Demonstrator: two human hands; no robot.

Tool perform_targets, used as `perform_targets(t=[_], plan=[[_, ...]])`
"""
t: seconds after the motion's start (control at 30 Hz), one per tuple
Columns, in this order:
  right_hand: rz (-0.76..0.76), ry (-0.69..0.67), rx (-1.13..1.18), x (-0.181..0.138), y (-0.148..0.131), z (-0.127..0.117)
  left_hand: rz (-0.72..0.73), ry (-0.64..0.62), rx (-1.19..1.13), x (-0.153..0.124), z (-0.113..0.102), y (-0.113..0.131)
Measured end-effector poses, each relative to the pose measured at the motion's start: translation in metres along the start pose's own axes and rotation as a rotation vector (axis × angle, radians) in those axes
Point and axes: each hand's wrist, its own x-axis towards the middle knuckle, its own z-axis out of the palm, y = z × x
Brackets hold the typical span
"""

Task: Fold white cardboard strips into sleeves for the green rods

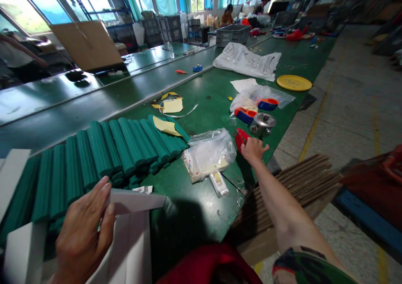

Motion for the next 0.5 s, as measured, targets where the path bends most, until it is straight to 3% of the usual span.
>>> perform_targets(t=[0.07, 0.2, 0.3, 0.4, 0.5], plan=[[0.032, -0.041, 0.133, -0.015, -0.007, 0.006, 0.009, 0.003, -0.004, 0.003, 0.002, 0.000], [0.077, -0.318, 0.392, -0.047, -0.026, 0.034, 0.014, 0.017, -0.008, 0.006, 0.005, -0.001], [0.168, -0.448, 0.480, -0.050, -0.044, 0.058, 0.008, 0.023, -0.008, 0.005, 0.005, -0.001], [0.255, -0.450, 0.515, -0.032, -0.061, 0.065, -0.003, 0.030, -0.001, 0.002, 0.002, -0.002], [0.268, -0.363, 0.561, -0.001, -0.076, 0.053, -0.008, 0.036, -0.002, -0.002, -0.001, -0.002]])
